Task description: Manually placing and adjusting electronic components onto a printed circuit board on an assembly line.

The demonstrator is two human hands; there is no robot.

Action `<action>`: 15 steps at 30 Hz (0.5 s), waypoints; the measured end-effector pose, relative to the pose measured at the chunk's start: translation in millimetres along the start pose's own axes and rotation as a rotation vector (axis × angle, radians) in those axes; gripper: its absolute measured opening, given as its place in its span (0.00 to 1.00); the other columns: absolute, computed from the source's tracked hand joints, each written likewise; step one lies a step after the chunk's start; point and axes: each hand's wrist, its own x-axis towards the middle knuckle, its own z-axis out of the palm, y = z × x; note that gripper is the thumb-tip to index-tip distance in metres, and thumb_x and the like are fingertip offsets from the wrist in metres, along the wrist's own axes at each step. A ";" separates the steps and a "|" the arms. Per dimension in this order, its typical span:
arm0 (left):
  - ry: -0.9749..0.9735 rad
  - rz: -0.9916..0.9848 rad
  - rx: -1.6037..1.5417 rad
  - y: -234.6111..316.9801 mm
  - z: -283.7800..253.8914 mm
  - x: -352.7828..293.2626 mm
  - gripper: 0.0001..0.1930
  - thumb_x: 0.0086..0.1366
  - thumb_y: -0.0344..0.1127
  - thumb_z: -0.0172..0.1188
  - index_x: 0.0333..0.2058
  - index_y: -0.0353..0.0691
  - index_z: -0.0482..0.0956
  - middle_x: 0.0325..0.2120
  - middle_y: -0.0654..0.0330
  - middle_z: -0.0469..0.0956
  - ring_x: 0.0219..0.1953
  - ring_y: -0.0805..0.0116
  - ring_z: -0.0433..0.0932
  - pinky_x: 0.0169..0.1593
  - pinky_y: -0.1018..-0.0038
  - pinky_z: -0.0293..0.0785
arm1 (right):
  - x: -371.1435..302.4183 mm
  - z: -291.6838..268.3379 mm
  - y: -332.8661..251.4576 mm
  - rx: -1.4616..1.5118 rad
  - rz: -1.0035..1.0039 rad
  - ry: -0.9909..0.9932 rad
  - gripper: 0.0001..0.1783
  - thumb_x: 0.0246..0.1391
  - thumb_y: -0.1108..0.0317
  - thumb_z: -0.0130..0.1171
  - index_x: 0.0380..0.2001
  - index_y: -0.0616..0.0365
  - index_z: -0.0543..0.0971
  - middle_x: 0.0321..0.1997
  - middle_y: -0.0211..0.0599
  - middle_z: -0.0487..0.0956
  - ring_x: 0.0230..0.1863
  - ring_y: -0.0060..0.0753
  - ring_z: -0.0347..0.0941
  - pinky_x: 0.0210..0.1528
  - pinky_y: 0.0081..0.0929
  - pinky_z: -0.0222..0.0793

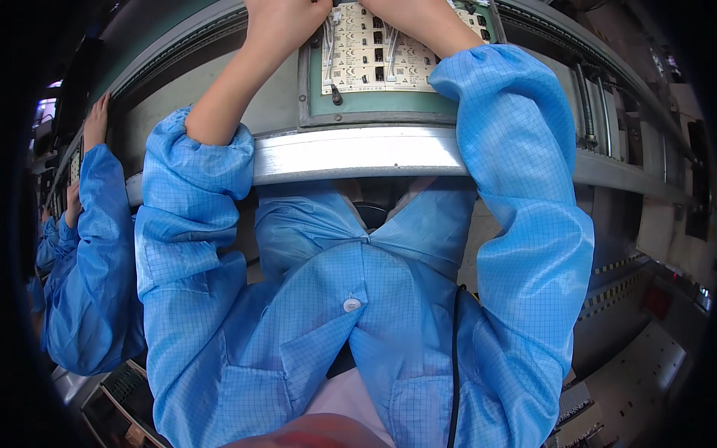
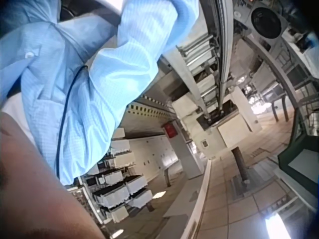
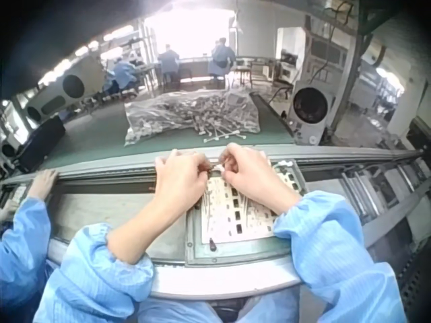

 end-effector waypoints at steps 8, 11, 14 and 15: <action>-0.054 -0.025 -0.046 -1.2 -1.7 3.5 0.10 0.61 0.34 0.58 0.34 0.44 0.89 0.39 0.54 0.81 0.51 0.49 0.75 0.54 0.47 0.67 | -3.9 1.3 -1.1 0.024 0.001 -0.035 0.08 0.52 0.71 0.66 0.34 0.63 0.83 0.30 0.46 0.84 0.36 0.45 0.83 0.41 0.38 0.77; -0.106 -0.036 -0.074 -7.0 7.5 7.4 0.12 0.62 0.34 0.56 0.34 0.45 0.90 0.43 0.52 0.79 0.52 0.48 0.74 0.54 0.49 0.68 | -7.6 0.5 3.5 -0.076 -0.050 -0.047 0.08 0.51 0.69 0.67 0.32 0.63 0.85 0.31 0.46 0.84 0.36 0.46 0.83 0.41 0.39 0.77; -0.143 -0.039 -0.102 -14.7 18.3 16.3 0.13 0.63 0.34 0.54 0.34 0.46 0.90 0.42 0.53 0.79 0.52 0.48 0.73 0.55 0.50 0.68 | -0.3 -2.6 11.3 -0.077 0.006 -0.072 0.08 0.53 0.68 0.65 0.32 0.62 0.85 0.30 0.46 0.84 0.36 0.45 0.82 0.39 0.38 0.76; -0.142 -0.022 -0.142 -22.6 18.0 19.2 0.13 0.62 0.34 0.54 0.35 0.46 0.90 0.42 0.53 0.79 0.51 0.48 0.73 0.55 0.50 0.68 | 8.9 -4.4 -1.6 -0.118 0.003 -0.074 0.08 0.55 0.67 0.64 0.32 0.62 0.85 0.29 0.45 0.83 0.35 0.43 0.82 0.38 0.37 0.76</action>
